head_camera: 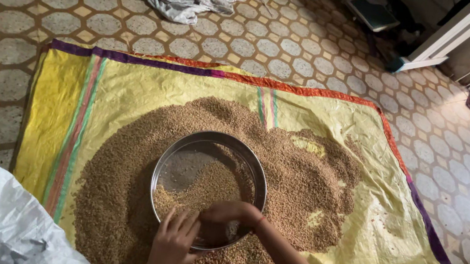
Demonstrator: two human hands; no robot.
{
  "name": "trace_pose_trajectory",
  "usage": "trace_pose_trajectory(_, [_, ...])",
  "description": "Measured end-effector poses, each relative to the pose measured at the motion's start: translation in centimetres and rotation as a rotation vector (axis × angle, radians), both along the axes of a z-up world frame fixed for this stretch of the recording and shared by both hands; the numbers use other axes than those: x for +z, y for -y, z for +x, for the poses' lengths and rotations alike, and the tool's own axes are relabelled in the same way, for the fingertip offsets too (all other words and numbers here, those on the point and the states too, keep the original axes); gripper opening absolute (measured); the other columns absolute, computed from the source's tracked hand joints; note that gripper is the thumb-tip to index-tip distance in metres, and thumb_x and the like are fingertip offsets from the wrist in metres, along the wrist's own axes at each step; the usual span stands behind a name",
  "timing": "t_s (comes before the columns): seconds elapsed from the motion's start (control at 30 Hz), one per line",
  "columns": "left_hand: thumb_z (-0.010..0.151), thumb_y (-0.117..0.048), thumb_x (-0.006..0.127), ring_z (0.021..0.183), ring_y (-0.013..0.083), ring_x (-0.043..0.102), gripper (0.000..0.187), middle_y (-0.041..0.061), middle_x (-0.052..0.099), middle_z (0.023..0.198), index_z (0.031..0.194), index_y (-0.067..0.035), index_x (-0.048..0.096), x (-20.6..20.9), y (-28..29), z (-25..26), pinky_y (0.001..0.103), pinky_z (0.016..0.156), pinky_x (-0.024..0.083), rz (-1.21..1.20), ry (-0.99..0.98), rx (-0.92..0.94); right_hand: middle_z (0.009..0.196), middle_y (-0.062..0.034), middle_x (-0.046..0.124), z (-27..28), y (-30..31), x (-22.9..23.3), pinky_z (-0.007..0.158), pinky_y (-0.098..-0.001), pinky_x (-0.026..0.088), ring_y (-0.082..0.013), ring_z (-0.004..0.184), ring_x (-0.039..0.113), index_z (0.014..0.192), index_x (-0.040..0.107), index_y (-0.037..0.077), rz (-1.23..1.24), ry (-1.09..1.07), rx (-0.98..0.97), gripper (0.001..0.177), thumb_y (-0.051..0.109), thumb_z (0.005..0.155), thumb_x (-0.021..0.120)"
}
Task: The person scoops grains from a large pile on a yellow tarp into a metal sieve and shakes it to separate finer particles. The person repeatedly scoops and sifts the grains, occasionally picking out debris by hand and transferring the sifted material into a white sack.
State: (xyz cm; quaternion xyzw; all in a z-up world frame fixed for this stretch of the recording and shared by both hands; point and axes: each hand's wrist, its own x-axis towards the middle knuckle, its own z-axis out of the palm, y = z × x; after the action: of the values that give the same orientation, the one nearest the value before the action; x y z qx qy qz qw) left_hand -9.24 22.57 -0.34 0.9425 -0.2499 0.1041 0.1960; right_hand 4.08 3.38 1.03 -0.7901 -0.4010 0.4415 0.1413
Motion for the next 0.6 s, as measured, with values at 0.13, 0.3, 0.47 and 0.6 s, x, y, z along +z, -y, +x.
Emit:
trace_pose_trajectory(0.13, [0.063,-0.054,0.093,0.136,0.0335,0.042,0.113,0.015,0.039,0.160,0.154,-0.011,0.041,-0.5,-0.7,-0.6,0.053,0.115,0.031,0.032,-0.107,0.050,0.114,-0.0131,0.075,-0.4,-2.5,1.4,0.084,-0.0337,0.062,-0.0250,0.098,0.074,0.127,0.068,0.006,0.809,-0.018,-0.675,0.033,0.028,0.108,0.052])
trace_pose_trajectory(0.3, [0.063,-0.048,0.094,0.140,0.0305,0.035,0.113,0.011,0.032,0.163,0.153,-0.015,0.035,-0.5,-1.1,-0.3,0.050,0.118,0.027,0.055,-0.125,0.020,0.108,-0.0170,0.079,-1.4,-3.3,3.8,0.086,-0.0376,0.061,-0.0253,0.098,0.079,0.123,0.071,0.007,0.567,0.503,-1.441,0.036,0.032,0.104,0.053])
trace_pose_trajectory(0.47, [0.059,-0.051,0.094,0.150,0.0275,0.022,0.118,0.009,0.025,0.162,0.155,-0.020,0.032,0.3,-1.0,-0.5,0.055,0.120,0.019,-0.004,0.009,-0.001,0.162,-0.0210,0.020,-0.8,-3.1,2.2,0.122,-0.0517,0.013,-0.0384,0.150,0.013,0.159,0.028,0.010,0.150,0.709,-1.004,0.068,0.049,0.105,0.041])
trace_pose_trajectory(0.6, [0.058,-0.054,0.094,0.148,0.0257,0.017,0.120,0.009,0.022,0.158,0.153,-0.020,0.028,0.6,-1.0,-0.4,0.058,0.122,0.012,-0.012,0.008,0.000,0.170,-0.0228,-0.001,-0.6,-3.5,-1.2,0.124,-0.0529,-0.008,-0.0413,0.156,-0.010,0.164,0.012,0.010,0.004,0.857,-0.626,0.080,0.060,0.105,0.030])
